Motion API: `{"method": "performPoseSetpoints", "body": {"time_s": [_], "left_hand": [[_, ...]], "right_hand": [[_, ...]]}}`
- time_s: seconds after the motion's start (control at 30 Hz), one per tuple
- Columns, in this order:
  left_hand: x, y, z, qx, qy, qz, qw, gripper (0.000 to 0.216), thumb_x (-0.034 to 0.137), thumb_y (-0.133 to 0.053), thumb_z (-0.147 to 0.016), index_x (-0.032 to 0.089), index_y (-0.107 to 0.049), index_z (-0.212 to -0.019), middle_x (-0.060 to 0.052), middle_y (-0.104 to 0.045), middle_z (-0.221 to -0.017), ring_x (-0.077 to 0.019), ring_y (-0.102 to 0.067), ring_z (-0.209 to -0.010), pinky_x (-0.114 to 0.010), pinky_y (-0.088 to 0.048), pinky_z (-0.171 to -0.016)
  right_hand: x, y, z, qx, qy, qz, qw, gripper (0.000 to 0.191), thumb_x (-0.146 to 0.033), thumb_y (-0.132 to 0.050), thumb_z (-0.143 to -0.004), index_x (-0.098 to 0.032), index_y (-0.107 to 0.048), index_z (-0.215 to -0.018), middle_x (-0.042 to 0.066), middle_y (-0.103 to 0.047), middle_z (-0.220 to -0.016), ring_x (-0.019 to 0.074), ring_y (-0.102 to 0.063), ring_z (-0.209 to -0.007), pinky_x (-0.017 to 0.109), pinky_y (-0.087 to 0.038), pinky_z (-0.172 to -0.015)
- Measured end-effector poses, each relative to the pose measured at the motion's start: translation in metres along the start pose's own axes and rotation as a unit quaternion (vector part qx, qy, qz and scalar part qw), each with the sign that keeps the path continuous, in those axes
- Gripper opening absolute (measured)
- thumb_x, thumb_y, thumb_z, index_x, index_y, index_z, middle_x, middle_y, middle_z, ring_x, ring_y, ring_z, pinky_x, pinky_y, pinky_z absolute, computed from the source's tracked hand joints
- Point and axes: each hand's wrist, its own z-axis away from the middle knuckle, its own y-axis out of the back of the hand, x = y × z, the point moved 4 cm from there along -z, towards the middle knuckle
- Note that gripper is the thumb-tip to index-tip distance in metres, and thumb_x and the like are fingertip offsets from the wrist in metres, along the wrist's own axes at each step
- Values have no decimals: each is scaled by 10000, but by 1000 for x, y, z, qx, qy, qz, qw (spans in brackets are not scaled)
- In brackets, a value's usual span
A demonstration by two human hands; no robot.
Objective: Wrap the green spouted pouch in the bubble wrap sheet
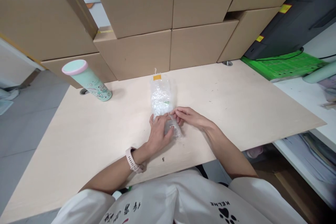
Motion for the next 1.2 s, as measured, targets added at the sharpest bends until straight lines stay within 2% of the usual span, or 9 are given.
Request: {"method": "performPoseSetpoints", "body": {"time_s": [0.17, 0.37, 0.47, 0.57, 0.7, 0.83, 1.0, 1.1, 1.2], "left_hand": [[-3, 4, -1, 31, -3, -1, 1000, 292, 306, -520, -935, 266, -618, -1207, -105, -510, -1423, -276, -506, -1219, -529, -293, -1096], [-4, 2, -4, 58, 4, -4, 998, 207, 257, -511, -938, 227, -684, -829, -68, -630, -1195, -237, -539, -1078, -502, -332, -1032], [-3, 4, -5, 62, 2, 7, 998, 258, 265, -514, -937, 223, -678, -742, -55, -647, -1105, -234, -534, -1051, -484, -349, -996], [-1, 4, -4, 51, -2, 21, 998, 226, 280, -538, -917, 230, -681, -749, -58, -644, -1082, -243, -523, -1054, -475, -368, -980], [8, 15, -5, 57, -12, 12, 998, 163, 300, -549, -909, 241, -699, -929, -83, -616, -1220, -269, -499, -1154, -477, -382, -1005], [17, 54, -16, 122, -84, -68, 987, 327, 358, -546, -932, 304, -635, -1242, -56, -342, -1588, -337, -259, -1460, -573, -176, -1157], [0, 105, -38, 97, -93, -48, 990, 410, 493, -386, -1000, 336, -623, -1295, -2, -365, -1596, -316, -174, -1525, -615, 109, -1175], [-12, 108, -42, 8, -28, 111, 993, 590, 608, -263, -997, 268, -696, -1207, -40, -550, -1464, -305, -384, -1441, -585, -21, -1216], [-12, 88, -38, -96, 67, 361, 925, 755, 720, -219, -944, 202, -713, -1184, -97, -692, -1267, -329, -584, -1257, -531, -360, -1126]], "right_hand": [[6, -3, -5, 22, 31, 78, 996, 272, -372, -600, -845, -185, -665, -1031, -18, -561, -769, 110, -509, -635, 255, -438, -594], [11, 7, -6, 225, -7, 302, 926, 407, -454, -727, -747, -232, -603, -1064, 5, -631, -924, 148, -564, -714, 307, -447, -699], [13, 1, -8, 188, -10, 244, 951, 417, -473, -741, -736, -226, -583, -1033, 34, -657, -997, 174, -614, -804, 323, -473, -745], [15, -7, -11, 148, -14, 24, 989, 472, -384, -795, -673, -224, -526, -1026, 45, -672, -1048, 197, -649, -931, 325, -509, -787], [13, -14, -13, 113, -48, -193, 973, 498, -225, -813, -578, -218, -529, -986, 23, -691, -976, 201, -669, -917, 317, -529, -778], [5, -14, -8, 89, -41, -222, 970, 475, -156, -806, -531, -220, -525, -910, -29, -666, -833, 173, -659, -789, 288, -520, -716], [-13, -25, 4, -53, 34, -188, 980, 506, -240, -842, -579, -210, -576, -1008, 3, -683, -926, 188, -659, -863, 296, -523, -753], [-19, -26, 10, -66, 80, -169, 980, 552, -267, -858, -597, -215, -599, -1082, 22, -694, -991, 204, -660, -920, 317, -530, -797], [-22, -18, 14, -11, 98, -172, 980, 558, -279, -881, -578, -226, -618, -1067, 21, -698, -978, 209, -665, -906, 336, -535, -812]]}}
